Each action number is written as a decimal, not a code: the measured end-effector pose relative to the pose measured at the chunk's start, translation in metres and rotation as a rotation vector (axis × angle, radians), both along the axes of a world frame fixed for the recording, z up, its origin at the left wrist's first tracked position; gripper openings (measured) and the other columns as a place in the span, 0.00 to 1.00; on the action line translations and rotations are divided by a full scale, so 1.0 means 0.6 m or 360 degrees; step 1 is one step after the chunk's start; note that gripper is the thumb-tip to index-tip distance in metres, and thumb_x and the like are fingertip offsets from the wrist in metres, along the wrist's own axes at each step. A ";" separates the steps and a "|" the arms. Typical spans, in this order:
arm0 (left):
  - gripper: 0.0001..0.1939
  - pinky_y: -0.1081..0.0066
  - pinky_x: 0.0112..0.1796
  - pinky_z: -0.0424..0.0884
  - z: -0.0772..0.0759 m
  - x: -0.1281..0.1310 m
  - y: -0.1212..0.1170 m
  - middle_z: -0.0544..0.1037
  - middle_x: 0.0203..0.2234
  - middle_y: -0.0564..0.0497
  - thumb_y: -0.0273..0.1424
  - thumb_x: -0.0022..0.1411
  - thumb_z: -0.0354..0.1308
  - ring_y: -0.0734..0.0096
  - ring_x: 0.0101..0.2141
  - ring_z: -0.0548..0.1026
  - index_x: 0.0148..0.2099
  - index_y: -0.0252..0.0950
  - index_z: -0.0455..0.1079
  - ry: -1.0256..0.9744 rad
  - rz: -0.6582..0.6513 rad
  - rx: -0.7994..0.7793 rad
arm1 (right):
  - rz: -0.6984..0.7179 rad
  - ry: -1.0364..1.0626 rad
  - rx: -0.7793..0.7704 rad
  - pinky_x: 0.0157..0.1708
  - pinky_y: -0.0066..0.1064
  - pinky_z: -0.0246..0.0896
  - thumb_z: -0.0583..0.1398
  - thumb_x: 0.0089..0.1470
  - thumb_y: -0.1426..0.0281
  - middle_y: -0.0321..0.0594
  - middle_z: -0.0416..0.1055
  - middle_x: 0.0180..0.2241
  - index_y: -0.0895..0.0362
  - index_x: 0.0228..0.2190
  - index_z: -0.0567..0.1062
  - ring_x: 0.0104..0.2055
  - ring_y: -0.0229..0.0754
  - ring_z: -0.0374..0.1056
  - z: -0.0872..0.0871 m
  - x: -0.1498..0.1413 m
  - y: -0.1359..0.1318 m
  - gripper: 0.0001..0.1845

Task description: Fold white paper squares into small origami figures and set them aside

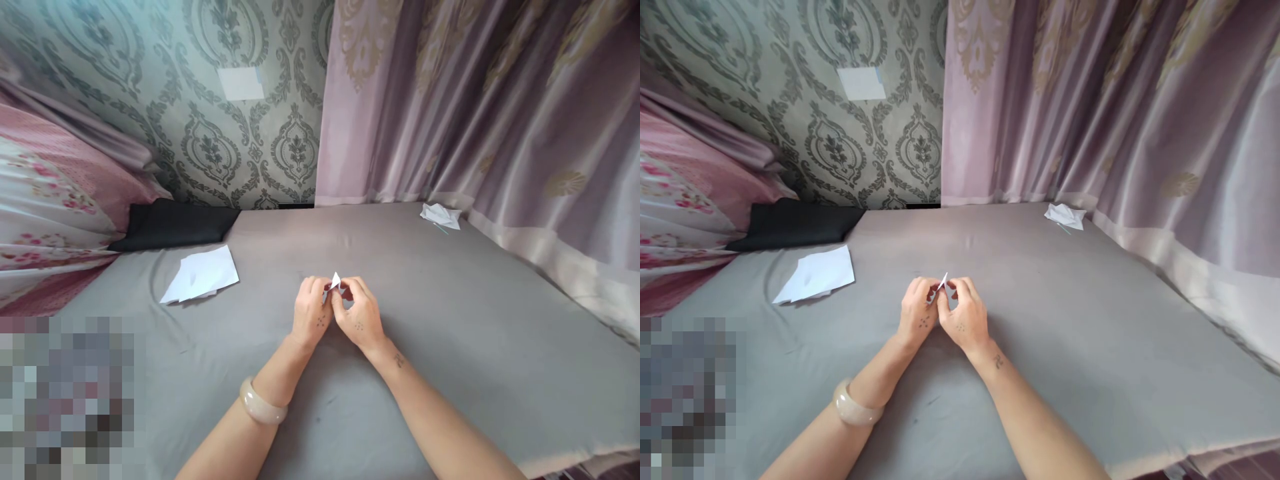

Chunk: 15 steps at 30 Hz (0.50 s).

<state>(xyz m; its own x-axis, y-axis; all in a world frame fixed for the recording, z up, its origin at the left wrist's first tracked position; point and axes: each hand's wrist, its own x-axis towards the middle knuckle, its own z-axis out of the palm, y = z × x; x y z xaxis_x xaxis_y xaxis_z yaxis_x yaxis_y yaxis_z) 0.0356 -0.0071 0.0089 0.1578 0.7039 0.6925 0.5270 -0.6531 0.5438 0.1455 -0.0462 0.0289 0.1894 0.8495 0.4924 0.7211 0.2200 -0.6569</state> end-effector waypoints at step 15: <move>0.14 0.67 0.40 0.69 -0.011 -0.001 0.015 0.76 0.38 0.44 0.27 0.61 0.50 0.65 0.37 0.74 0.49 0.34 0.66 -0.0208 -0.0161 -0.0460 | -0.0160 -0.0875 0.0139 0.37 0.30 0.58 0.52 0.58 0.77 0.40 0.75 0.39 0.56 0.43 0.74 0.35 0.40 0.70 -0.020 -0.008 -0.006 0.15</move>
<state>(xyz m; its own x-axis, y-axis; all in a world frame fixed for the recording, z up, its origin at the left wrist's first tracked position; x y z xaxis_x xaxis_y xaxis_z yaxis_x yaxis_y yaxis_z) 0.0347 0.0021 0.0025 0.1602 0.8594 0.4856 0.3808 -0.5077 0.7728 0.1404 -0.0499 0.0169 -0.0371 0.7921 0.6093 0.9724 0.1692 -0.1608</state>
